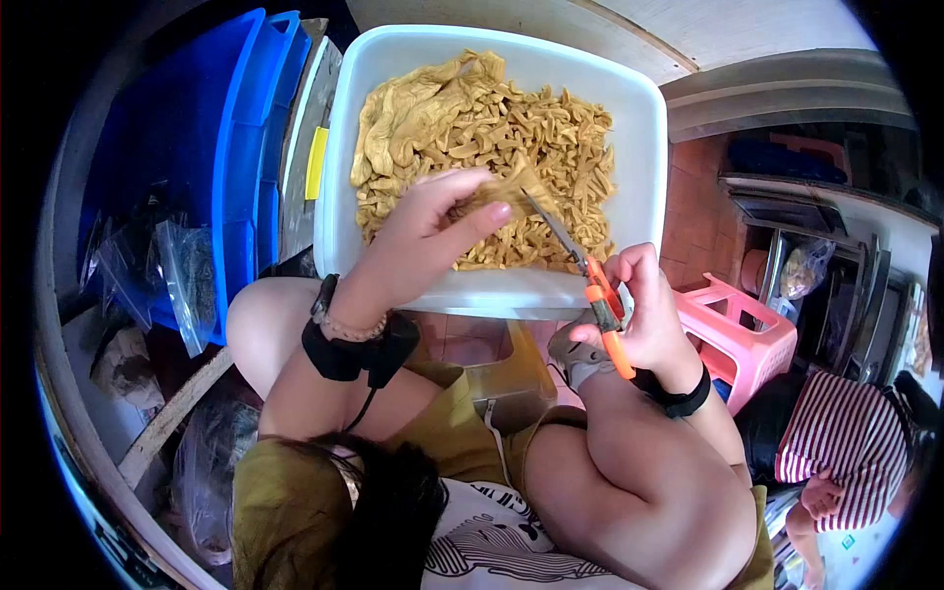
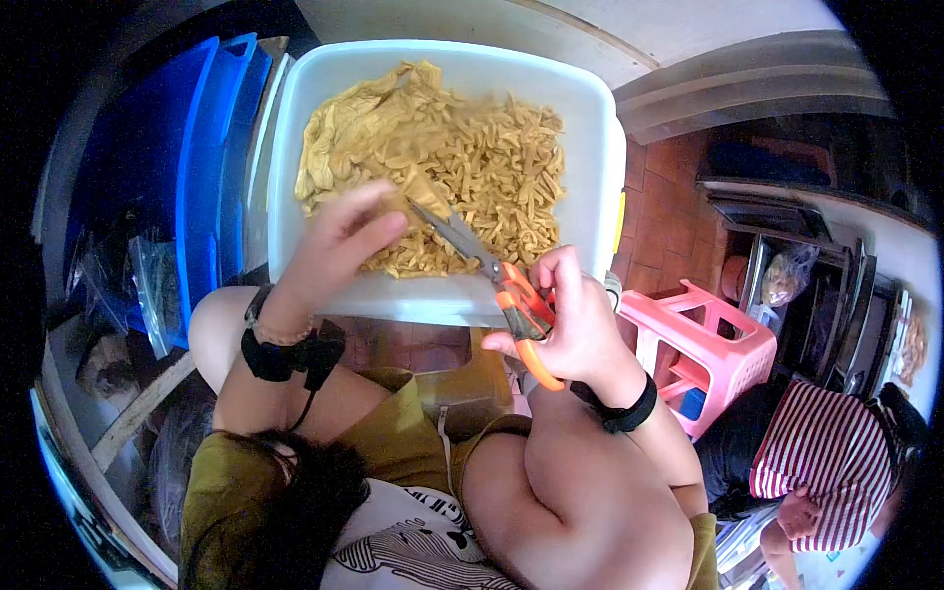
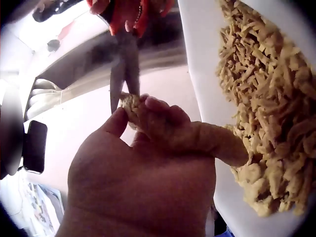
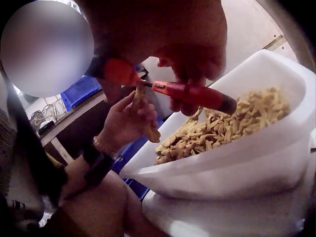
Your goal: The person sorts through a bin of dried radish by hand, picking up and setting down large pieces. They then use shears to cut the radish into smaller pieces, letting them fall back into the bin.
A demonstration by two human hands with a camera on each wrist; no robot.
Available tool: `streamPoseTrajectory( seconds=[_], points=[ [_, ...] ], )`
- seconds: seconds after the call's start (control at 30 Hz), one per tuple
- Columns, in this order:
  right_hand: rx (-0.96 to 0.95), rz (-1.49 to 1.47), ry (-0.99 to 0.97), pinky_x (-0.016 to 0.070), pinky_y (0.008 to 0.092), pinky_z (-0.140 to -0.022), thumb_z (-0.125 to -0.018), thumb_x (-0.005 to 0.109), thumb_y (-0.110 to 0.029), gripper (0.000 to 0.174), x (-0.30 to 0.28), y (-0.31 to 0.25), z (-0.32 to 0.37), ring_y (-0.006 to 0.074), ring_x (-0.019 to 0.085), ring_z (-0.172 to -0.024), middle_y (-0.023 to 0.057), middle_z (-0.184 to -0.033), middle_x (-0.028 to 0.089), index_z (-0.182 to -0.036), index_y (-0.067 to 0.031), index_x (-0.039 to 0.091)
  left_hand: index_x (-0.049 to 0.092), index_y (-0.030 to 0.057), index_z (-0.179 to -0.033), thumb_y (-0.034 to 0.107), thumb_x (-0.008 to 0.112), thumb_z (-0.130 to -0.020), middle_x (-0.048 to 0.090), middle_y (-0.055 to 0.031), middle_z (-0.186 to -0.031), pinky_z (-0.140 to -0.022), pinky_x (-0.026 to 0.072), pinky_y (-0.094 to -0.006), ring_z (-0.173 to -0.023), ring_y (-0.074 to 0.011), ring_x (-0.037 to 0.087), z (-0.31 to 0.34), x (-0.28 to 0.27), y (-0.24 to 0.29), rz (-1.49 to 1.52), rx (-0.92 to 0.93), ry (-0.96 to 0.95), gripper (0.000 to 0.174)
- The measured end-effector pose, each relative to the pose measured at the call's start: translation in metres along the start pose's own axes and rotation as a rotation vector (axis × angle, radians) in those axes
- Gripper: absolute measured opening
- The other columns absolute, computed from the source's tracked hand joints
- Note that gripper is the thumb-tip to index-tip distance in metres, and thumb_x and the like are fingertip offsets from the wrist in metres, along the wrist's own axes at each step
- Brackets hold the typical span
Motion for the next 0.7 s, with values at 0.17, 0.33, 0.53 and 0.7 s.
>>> streamPoseTrajectory(
  seconds=[0.17,0.33,0.53,0.7],
  points=[
    [0.021,-0.010,-0.002,0.0453,0.0329,-0.056,-0.059,0.088,-0.050,0.077,-0.001,0.003,-0.001,0.0243,0.055,-0.062,0.0099,-0.074,0.053,-0.095,-0.0074,0.035,0.061,-0.0006,-0.098,0.031,0.062,-0.090,0.051,-0.0110,-0.077,-0.074,0.0385,-0.0342,-0.074,-0.0242,0.048,-0.001,0.007,0.016,-0.197,0.151,-0.013,0.032],
    [-0.017,0.010,-0.042,0.0471,0.0341,-0.064,-0.062,0.086,-0.049,0.078,0.007,-0.002,-0.005,0.0270,0.057,-0.070,0.0129,-0.083,0.053,-0.099,-0.0062,0.033,0.057,-0.0024,-0.101,0.025,0.062,-0.090,0.051,-0.0100,-0.086,-0.082,0.0377,-0.0365,-0.087,-0.0262,0.049,0.003,0.031,0.024,-0.376,0.210,-0.185,0.030],
    [0.031,-0.097,-0.091,0.0467,0.0338,-0.068,-0.065,0.086,-0.043,0.075,0.011,-0.002,-0.003,0.0246,0.055,-0.075,0.0128,-0.086,0.051,-0.100,-0.0068,0.031,0.058,0.0005,-0.093,0.025,0.058,-0.090,0.045,-0.0112,-0.081,-0.077,0.0351,-0.0378,-0.082,-0.0268,0.044,0.002,0.034,0.018,-0.335,0.255,-0.164,0.025],
    [0.060,-0.154,-0.083,0.0437,0.0315,-0.063,-0.067,0.087,-0.037,0.069,0.013,0.001,0.000,0.0181,0.047,-0.069,0.0098,-0.081,0.049,-0.095,-0.0082,0.031,0.060,0.0007,-0.101,0.029,0.059,-0.090,0.055,-0.0119,-0.082,-0.083,0.0354,-0.0369,-0.084,-0.0283,0.050,0.000,0.025,0.015,-0.259,0.162,-0.123,0.031]
  ],
)
Point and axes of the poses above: each hand's wrist, its own z-axis away from the middle knuckle, its own x-axis out of the palm, y = z × x, the point moved 10 cm from there along -z, towards the middle knuckle
